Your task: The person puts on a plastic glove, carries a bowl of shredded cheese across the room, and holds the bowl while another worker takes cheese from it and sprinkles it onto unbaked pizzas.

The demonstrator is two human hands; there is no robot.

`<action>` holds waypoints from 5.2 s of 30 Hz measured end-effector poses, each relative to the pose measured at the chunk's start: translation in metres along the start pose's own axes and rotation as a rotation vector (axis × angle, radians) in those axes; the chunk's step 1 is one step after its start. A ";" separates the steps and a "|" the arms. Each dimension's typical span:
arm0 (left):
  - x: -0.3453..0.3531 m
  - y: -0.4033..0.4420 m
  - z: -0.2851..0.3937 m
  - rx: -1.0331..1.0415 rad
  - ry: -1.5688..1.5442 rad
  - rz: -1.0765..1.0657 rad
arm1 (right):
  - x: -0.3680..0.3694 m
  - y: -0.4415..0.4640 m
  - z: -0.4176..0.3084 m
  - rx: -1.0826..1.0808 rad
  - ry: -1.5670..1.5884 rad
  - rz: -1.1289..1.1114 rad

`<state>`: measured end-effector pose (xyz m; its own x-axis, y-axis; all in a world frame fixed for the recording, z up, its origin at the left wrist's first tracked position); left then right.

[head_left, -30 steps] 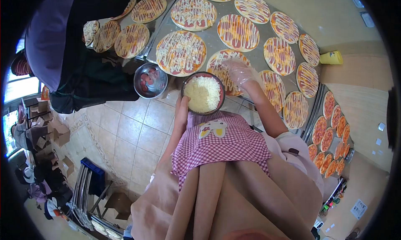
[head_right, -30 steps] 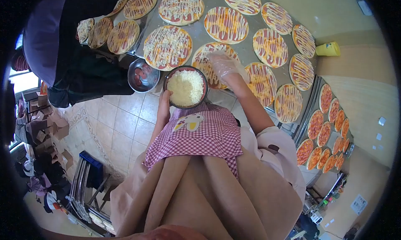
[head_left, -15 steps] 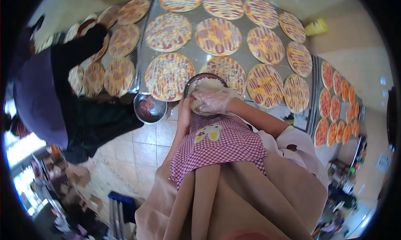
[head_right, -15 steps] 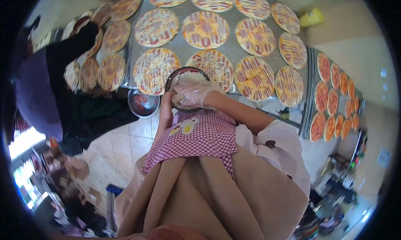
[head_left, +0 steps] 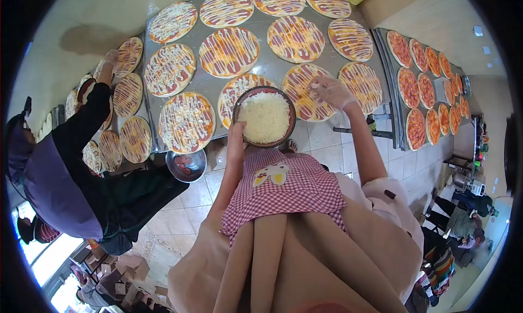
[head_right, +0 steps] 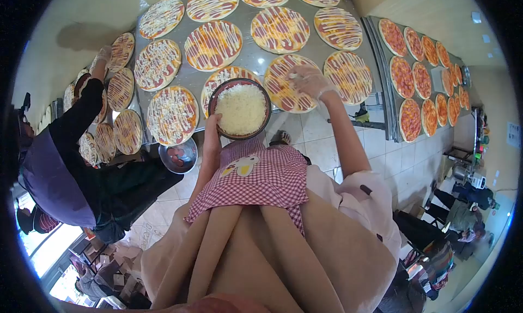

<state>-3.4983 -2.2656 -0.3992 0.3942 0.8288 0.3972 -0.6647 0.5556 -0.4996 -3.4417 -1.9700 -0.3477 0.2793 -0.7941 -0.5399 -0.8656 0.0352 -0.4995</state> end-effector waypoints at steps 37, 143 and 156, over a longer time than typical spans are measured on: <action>0.007 -0.028 -0.084 0.135 -0.085 0.162 | 0.037 0.068 0.025 -0.325 -0.364 -0.035; 0.032 -0.021 -0.039 0.062 0.106 0.215 | 0.057 0.007 0.040 -0.429 -0.483 0.167; 0.014 -0.044 -0.065 0.051 -0.022 0.249 | 0.060 0.016 0.028 -0.306 -0.514 0.282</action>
<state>-3.4219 -2.2745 -0.4217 0.2010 0.9376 0.2836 -0.7710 0.3300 -0.5446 -3.4275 -2.0000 -0.4073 0.1218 -0.3863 -0.9143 -0.9925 -0.0344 -0.1176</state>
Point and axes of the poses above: each hand's wrist, its own y-axis towards the middle knuckle, its own x-axis out of the palm, z = x × y, the point moved 2 cm from there along y, towards the middle knuckle, and after that the axes turned 13 degrees about -z, right-handed, at the moved point
